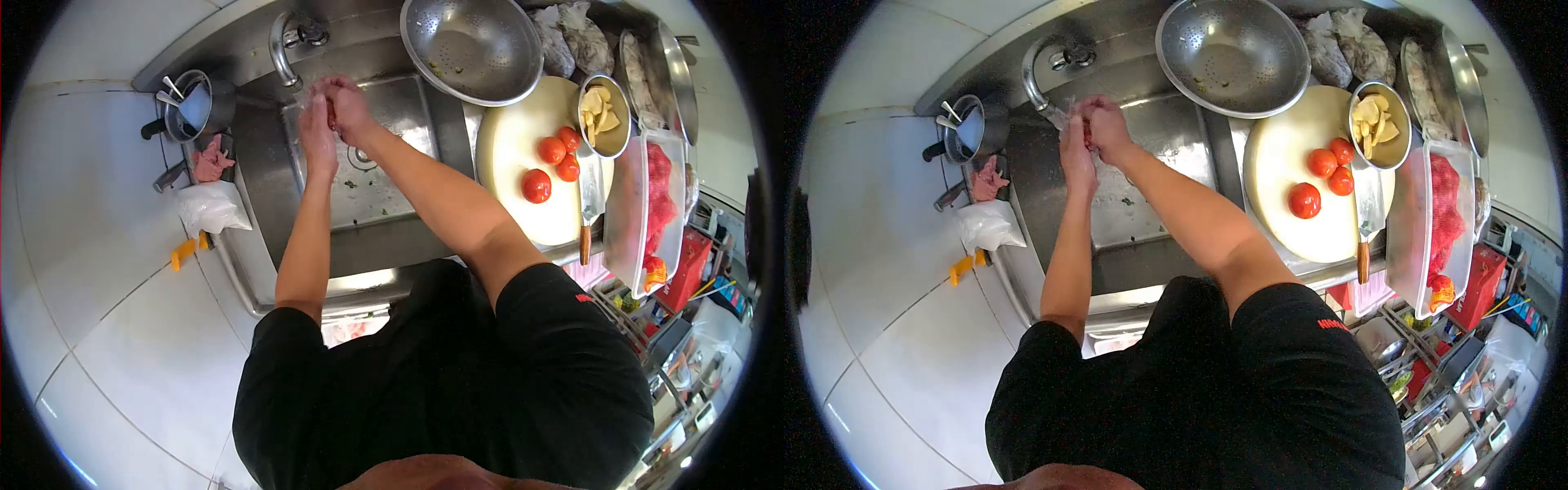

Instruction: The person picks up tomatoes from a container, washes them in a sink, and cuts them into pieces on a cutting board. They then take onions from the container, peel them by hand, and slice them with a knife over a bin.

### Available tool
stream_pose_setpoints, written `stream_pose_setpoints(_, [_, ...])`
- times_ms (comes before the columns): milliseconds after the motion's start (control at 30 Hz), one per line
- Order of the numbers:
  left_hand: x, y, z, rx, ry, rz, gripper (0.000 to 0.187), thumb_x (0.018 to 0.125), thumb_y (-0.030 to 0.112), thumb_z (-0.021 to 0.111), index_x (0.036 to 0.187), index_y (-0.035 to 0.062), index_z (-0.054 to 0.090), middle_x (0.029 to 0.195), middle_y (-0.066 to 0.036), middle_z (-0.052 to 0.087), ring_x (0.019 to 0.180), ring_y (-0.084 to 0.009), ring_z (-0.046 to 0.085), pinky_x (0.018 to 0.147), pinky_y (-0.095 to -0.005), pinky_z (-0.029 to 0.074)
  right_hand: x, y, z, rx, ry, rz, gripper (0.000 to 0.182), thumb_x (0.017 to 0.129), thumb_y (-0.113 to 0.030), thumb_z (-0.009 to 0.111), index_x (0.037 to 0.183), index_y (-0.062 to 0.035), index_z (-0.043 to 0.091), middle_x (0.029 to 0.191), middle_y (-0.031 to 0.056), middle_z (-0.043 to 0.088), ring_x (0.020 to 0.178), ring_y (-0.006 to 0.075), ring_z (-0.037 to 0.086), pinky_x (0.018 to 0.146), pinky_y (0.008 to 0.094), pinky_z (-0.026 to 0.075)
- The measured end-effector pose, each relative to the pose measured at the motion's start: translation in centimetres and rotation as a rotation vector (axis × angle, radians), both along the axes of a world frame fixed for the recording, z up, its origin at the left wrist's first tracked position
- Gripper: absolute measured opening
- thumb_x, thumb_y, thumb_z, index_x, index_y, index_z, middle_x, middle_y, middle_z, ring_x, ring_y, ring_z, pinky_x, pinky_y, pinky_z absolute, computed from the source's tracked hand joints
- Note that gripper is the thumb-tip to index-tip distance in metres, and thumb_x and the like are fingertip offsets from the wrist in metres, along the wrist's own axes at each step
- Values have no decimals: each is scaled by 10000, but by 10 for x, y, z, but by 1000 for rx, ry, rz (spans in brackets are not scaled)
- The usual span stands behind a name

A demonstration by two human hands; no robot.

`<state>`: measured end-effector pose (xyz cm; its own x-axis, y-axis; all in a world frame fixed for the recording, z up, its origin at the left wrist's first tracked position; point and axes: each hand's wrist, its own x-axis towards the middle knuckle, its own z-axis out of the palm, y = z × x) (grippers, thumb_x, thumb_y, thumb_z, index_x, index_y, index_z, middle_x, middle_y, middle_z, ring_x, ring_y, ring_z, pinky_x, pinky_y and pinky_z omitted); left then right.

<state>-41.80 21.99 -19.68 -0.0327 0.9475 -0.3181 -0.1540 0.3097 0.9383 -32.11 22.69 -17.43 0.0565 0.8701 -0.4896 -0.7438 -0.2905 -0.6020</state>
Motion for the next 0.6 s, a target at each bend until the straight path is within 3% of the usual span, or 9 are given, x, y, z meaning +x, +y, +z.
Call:
stream_pose_setpoints(67, [-12, -2, -23, 117, 241, -41, 486, 1082, 347, 454, 1435, 22, 536, 1345, -131, 602, 1208, -231, 579, 1031, -349, 444, -2, 6, -6, 22, 12, -9, 118, 963, -134, 625, 1079, -122, 611, 962, 62, 658, 847, 188, 652, 711, 342, 553])
stream_pose_setpoints(167, [-8, 7, 32, 145, 308, -87, 471, 1073, 360, 442, 1346, 5, 588, 1238, -139, 650, 1150, -245, 597, 994, -344, 448, -8, -16, 24, -108, 253, 102, 160, 944, -93, 615, 1094, -63, 570, 974, 99, 656, 835, 223, 665, 665, 408, 564])
stream_pose_setpoints(200, [-22, 29, -14, 167, 159, -194, 435, 1060, 387, 495, 1214, 4, 631, 1191, -109, 672, 1070, -225, 623, 947, -341, 473, -4, -19, 21, -78, 374, 78, 141, 931, -83, 610, 1070, -95, 586, 981, 81, 660, 837, 228, 665, 660, 441, 565])
stream_pose_setpoints(267, [-1, 42, 50, -274, 24, -334, 558, 1018, 495, 574, 1282, 4, 609, 1228, -115, 653, 1117, -204, 615, 972, -349, 472, 14, -37, 36, -76, 65, 260, 171, 915, -84, 619, 1085, -83, 601, 973, 88, 664, 831, 238, 668, 667, 429, 569])
stream_pose_setpoints(300, [-12, 81, -12, -78, 182, -243, 647, 1005, 542, 572, 1351, -4, 554, 1281, -124, 625, 1134, -241, 635, 938, -385, 500, 27, -52, 45, -93, -92, 342, 186, 907, -85, 624, 1092, -76, 608, 969, 92, 665, 828, 243, 670, 670, 424, 571])
stream_pose_setpoints(333, [-9, 99, -22, 71, 157, -197, 693, 983, 581, 584, 1385, 21, 512, 1305, -115, 608, 1104, -267, 658, 842, -418, 527, 44, -72, 51, 35, -376, 383, 232, 902, -97, 639, 1130, -69, 608, 1013, 107, 657, 922, 259, 654, 756, 420, 553])
stream_pose_setpoints(400, [-4, 160, -21, -110, 326, -226, 665, 1000, 590, 524, 1463, 116, 463, 1333, -115, 575, 1038, -250, 651, 885, -429, 508, 76, -115, 67, 287, -943, 502, 326, 893, -122, 669, 1206, -54, 609, 1101, 136, 641, 1110, 291, 621, 928, 412, 519])
stream_pose_setpoints(500, [-19, 217, -47, -191, 160, -284, 393, 1014, 520, 565, 1051, 131, 611, 826, -34, 646, 713, -149, 633, 631, -290, 523, 131, -192, 91, 285, -1214, 354, 439, 866, -111, 695, 1281, -56, 565, 1162, 174, 600, 1133, 332, 604, 975, 394, 489])
stream_pose_setpoints(600, [-43, 262, -57, -322, 114, -401, 319, 995, 429, 642, 1056, 117, 615, 853, -38, 655, 716, -144, 626, 628, -286, 528, 185, -262, 134, 74, -1264, 286, 448, 849, -110, 682, 1268, -48, 536, 1197, 195, 606, 1124, 381, 619, 961, 441, 500])
